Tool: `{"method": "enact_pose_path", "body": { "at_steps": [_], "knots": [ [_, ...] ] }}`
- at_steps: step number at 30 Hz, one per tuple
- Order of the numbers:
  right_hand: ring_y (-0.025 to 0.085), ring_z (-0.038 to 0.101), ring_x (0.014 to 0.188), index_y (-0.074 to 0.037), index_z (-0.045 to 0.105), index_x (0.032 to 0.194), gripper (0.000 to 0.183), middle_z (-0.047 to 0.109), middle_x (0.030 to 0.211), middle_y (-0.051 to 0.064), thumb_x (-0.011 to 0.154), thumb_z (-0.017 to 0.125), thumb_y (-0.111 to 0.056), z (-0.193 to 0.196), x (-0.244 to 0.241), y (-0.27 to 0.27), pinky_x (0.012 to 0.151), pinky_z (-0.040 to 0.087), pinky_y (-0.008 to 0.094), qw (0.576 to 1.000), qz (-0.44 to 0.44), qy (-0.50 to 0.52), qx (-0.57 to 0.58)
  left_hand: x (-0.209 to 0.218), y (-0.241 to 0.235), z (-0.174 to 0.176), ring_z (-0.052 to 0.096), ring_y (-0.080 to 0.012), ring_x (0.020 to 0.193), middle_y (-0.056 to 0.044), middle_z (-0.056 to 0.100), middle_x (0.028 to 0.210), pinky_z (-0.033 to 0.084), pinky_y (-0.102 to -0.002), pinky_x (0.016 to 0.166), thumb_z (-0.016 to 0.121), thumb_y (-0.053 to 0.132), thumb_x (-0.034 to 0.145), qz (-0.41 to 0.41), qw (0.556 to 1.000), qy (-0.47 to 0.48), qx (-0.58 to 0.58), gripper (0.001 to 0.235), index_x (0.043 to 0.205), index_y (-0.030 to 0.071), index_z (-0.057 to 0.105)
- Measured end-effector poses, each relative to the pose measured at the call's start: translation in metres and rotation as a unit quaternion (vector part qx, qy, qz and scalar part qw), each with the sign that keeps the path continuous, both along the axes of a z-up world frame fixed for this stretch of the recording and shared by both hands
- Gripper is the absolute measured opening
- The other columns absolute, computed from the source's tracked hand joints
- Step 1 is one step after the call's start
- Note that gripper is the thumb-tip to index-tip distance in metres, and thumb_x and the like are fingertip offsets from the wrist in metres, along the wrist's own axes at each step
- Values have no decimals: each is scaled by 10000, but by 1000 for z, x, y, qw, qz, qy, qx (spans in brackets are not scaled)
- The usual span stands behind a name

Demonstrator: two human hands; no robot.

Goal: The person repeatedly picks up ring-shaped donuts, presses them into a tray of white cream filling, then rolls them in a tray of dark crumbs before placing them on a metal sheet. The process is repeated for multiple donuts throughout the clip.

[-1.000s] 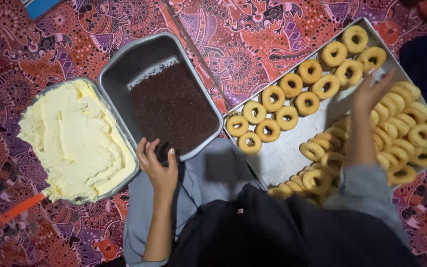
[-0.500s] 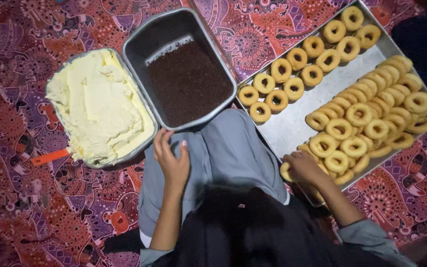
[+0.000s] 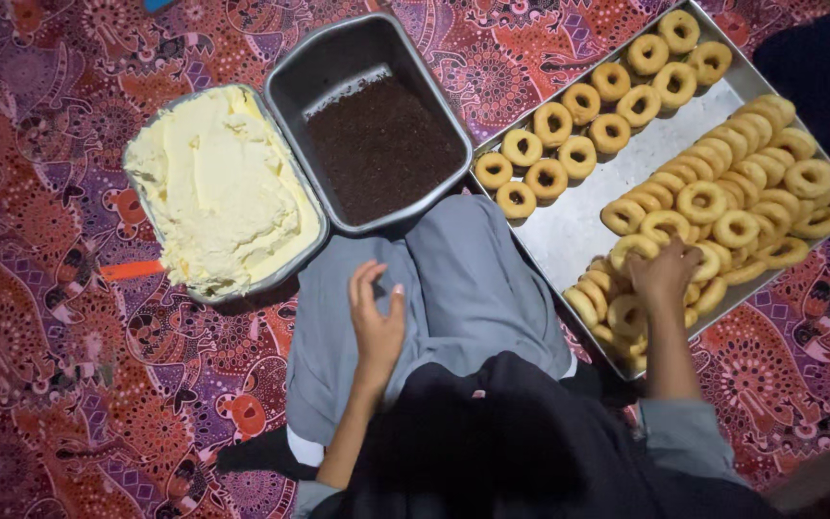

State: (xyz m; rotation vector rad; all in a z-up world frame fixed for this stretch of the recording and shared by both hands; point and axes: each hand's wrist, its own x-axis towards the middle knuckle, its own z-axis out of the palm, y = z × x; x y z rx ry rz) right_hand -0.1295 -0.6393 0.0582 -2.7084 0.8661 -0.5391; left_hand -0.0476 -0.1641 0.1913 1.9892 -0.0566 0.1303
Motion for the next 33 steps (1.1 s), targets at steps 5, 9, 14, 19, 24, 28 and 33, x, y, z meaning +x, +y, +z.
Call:
{"method": "enact_pose_path", "body": {
  "at_steps": [5,9,14,19,24,28,33],
  "knots": [
    [498,606,1023,74,626,1150,629,634,1135,310,793,870,-383,-9,18,-12,875,467,641,974,-135,177,50,-9,-14,0,586,-360,1251,-186,590,1342,468,-420,1071,702,68,894,-32,998,-46,5,346,1226,19,619],
    [398,650,991,44,572,1193,454,670,1069,218,905,807,-216,10,34,45,922,545,495,979,-103,10,174,-20,-31,-21,612,-344,1274,-152,621,1324,467,-416,1105,703,102,915,-86,995,3,-44,346,1239,37,600],
    [129,615,1085,-139,485,1365,550,628,1189,23,853,670,-58,13,67,185,915,517,270,735,277,-4,619,-16,-51,-64,568,-225,1191,-113,568,1276,494,-369,972,725,147,931,-152,934,129,-295,493,1353,65,484],
    [183,611,944,-19,606,1142,256,619,1010,76,1080,671,-259,29,128,292,802,505,329,615,237,-24,752,3,4,-110,640,-237,1036,-130,642,1103,557,-360,910,680,145,1013,87,853,131,-497,262,1177,43,503],
    [218,663,935,-37,605,1173,370,666,1041,80,870,746,-197,56,145,396,828,543,369,722,552,0,416,12,84,-137,663,-179,1026,-34,653,1069,566,-420,918,608,264,966,283,725,68,-625,241,1136,114,526],
    [324,678,909,-60,693,1115,326,695,1000,161,828,791,-181,78,182,471,814,535,415,666,693,66,268,17,144,-154,664,-249,1033,-91,675,1097,538,-450,947,512,415,1002,242,680,30,-692,425,1160,46,652],
    [352,681,889,-112,786,1048,179,723,901,131,870,771,-107,99,290,529,812,532,434,743,655,-61,126,17,183,-182,639,-252,1006,-58,645,1055,561,-540,913,480,527,1054,236,675,12,-698,477,1162,88,635]
  ]
}}
